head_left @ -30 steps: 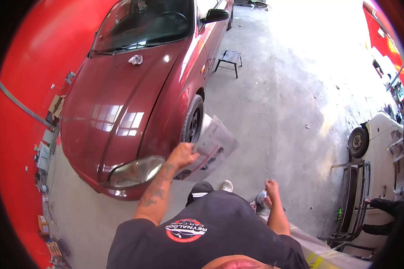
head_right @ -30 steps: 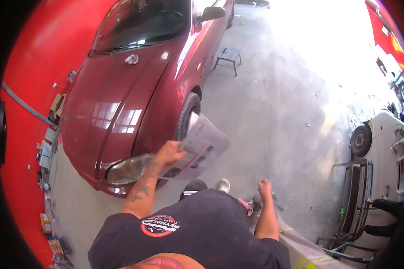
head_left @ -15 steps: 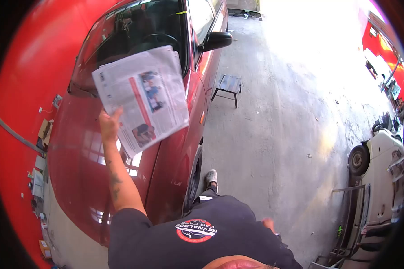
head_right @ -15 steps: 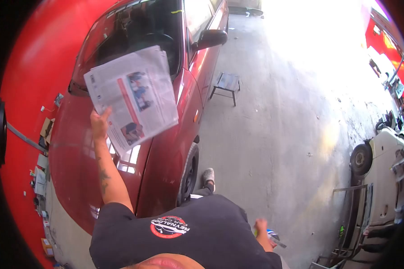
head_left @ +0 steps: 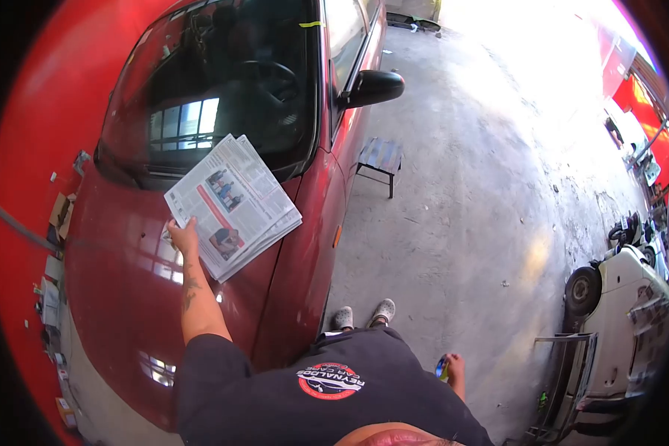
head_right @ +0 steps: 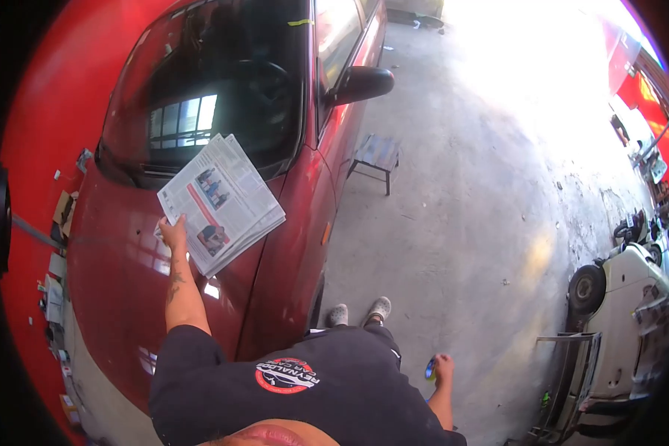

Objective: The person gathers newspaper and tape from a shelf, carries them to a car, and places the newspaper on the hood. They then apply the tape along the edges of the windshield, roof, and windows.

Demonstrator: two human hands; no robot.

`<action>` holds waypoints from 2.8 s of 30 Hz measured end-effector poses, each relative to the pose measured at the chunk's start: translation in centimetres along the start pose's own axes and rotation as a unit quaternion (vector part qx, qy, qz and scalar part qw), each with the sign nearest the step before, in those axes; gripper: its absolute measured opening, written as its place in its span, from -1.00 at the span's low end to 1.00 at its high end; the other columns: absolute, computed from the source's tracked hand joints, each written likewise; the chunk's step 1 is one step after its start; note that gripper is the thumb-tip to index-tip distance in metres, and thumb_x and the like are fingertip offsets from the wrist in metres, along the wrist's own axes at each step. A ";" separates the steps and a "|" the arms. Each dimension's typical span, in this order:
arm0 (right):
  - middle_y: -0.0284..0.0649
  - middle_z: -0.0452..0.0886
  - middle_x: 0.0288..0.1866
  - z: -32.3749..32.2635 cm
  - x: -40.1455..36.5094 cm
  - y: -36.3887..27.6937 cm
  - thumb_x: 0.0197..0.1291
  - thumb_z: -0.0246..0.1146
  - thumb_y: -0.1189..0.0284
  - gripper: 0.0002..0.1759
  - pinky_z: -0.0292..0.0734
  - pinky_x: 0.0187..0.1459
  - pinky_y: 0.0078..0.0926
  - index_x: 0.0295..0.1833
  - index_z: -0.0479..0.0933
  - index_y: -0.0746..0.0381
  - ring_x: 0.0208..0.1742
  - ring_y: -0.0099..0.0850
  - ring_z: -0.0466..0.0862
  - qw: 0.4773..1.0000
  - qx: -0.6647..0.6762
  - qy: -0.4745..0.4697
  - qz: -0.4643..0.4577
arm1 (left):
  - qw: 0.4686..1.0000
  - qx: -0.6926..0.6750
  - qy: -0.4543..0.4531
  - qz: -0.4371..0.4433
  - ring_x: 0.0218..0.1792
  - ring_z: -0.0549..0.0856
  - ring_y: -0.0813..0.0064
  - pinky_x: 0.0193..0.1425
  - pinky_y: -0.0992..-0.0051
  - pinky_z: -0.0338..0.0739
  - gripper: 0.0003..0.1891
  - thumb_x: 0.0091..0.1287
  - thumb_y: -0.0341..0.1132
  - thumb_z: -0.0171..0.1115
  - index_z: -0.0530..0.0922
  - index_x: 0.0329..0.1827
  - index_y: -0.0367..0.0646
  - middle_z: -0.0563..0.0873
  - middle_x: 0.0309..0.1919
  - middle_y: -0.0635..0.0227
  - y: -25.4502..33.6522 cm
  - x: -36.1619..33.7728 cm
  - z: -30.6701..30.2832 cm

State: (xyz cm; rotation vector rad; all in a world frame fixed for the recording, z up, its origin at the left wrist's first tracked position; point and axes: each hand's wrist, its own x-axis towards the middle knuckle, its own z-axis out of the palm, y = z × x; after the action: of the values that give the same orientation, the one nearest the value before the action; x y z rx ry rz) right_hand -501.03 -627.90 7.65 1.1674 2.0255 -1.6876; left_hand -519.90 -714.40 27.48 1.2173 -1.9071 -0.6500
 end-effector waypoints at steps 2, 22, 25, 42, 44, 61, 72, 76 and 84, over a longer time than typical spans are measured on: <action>-0.23 0.62 -0.40 0.3 2.5 -3.6 0.31 0.27 0.42 -0.83 0.55 -0.42 -0.40 -0.10 0.60 0.30 -0.48 -0.43 0.61 1.000 -0.018 0.013 -0.019 | 0.999 -0.011 0.031 -0.005 0.04 0.72 0.08 0.20 0.20 0.52 -0.51 0.25 -0.19 0.50 0.54 0.12 -0.27 0.76 -0.04 0.06 -0.3 0.7 0.3; -0.31 0.63 -0.43 8.4 3.3 -2.8 0.28 0.36 0.40 -0.82 0.57 -0.41 -0.45 -0.17 0.67 0.31 -0.46 -0.49 0.60 0.989 -0.106 -0.069 0.073 | 0.993 0.069 0.038 0.092 -0.21 0.78 0.10 -0.07 0.18 0.64 -0.73 0.41 -0.19 0.32 0.76 -0.14 -0.25 0.83 -0.21 0.10 -3.4 4.4 0.0; -0.32 0.62 -0.44 8.6 3.6 -2.2 0.29 0.36 0.38 -0.81 0.57 -0.42 -0.44 -0.14 0.67 0.30 -0.47 -0.49 0.60 0.992 -0.099 -0.057 0.057 | 0.988 0.143 0.017 0.054 -0.12 0.80 0.11 -0.01 0.20 0.65 -0.74 0.43 -0.21 0.28 0.76 -0.08 -0.23 0.83 -0.11 0.12 -0.2 2.8 -1.2; -0.24 0.62 -0.45 9.0 3.7 -3.1 0.27 0.36 0.40 -0.79 0.63 -0.38 -0.36 -0.16 0.63 0.35 -0.47 -0.42 0.63 0.989 -0.129 -0.072 0.026 | 0.985 0.167 0.004 0.040 -0.12 0.80 0.04 -0.03 0.12 0.63 -0.65 0.31 -0.21 0.19 0.77 0.09 -0.04 0.83 -0.05 0.16 -2.5 4.6 -0.3; -0.26 0.59 -0.47 9.3 4.0 -2.8 0.28 0.36 0.42 -0.83 0.59 -0.41 -0.39 -0.18 0.60 0.32 -0.50 -0.44 0.60 0.991 -0.110 -0.073 0.031 | 0.989 0.144 0.004 0.024 -0.12 0.80 0.07 -0.02 0.17 0.64 -0.67 0.31 -0.23 0.22 0.77 0.05 -0.12 0.84 -0.10 0.15 1.6 1.7 -1.7; -0.24 0.61 -0.43 9.5 3.0 -3.6 0.29 0.31 0.49 -0.88 0.64 -0.40 -0.36 -0.16 0.61 0.35 -0.49 -0.40 0.63 0.991 -0.088 -0.090 0.040 | 0.927 -0.336 -0.146 -0.081 -0.03 0.72 0.34 0.16 0.37 0.55 -0.71 0.49 -0.35 0.17 0.60 0.14 -0.36 0.75 -0.03 0.14 3.9 1.7 -2.3; -0.17 0.69 -0.27 14.9 0.3 -12.2 0.33 0.31 0.47 -0.74 0.66 -0.30 -0.40 0.06 0.58 0.35 -0.38 -0.38 0.70 0.982 0.092 -0.156 0.061 | 0.850 -0.419 -0.289 -0.137 -0.12 0.72 0.48 0.04 0.49 0.58 -0.72 0.52 -0.35 0.20 0.63 0.11 -0.41 0.77 -0.04 0.25 4.5 -1.9 -2.4; -0.15 0.70 -0.20 17.5 0.4 -13.5 0.37 0.30 0.46 -0.66 0.64 -0.24 -0.43 0.19 0.54 0.35 -0.31 -0.37 0.71 0.971 0.100 -0.213 0.041 | 0.881 -0.394 -0.217 -0.146 -0.15 0.71 0.48 0.02 0.48 0.58 -0.74 0.53 -0.34 0.20 0.63 0.06 -0.42 0.77 -0.09 0.27 5.4 -4.2 -1.2; -0.15 0.66 -0.14 24.2 -5.5 -20.5 0.41 0.27 0.41 -0.60 0.58 -0.17 -0.50 0.29 0.50 0.30 -0.24 -0.43 0.65 0.931 0.130 -0.341 -0.022 | 0.866 -0.435 -0.209 -0.130 -0.10 0.68 0.49 0.02 0.48 0.56 -0.74 0.54 -0.34 0.19 0.62 0.04 -0.43 0.74 -0.06 0.24 7.7 -6.4 -1.6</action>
State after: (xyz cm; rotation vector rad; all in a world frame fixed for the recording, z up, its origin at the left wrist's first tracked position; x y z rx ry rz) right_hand -518.98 -652.31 18.57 0.4709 1.4332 -2.0536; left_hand -521.01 -705.36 32.04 0.7529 -1.4374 -1.8018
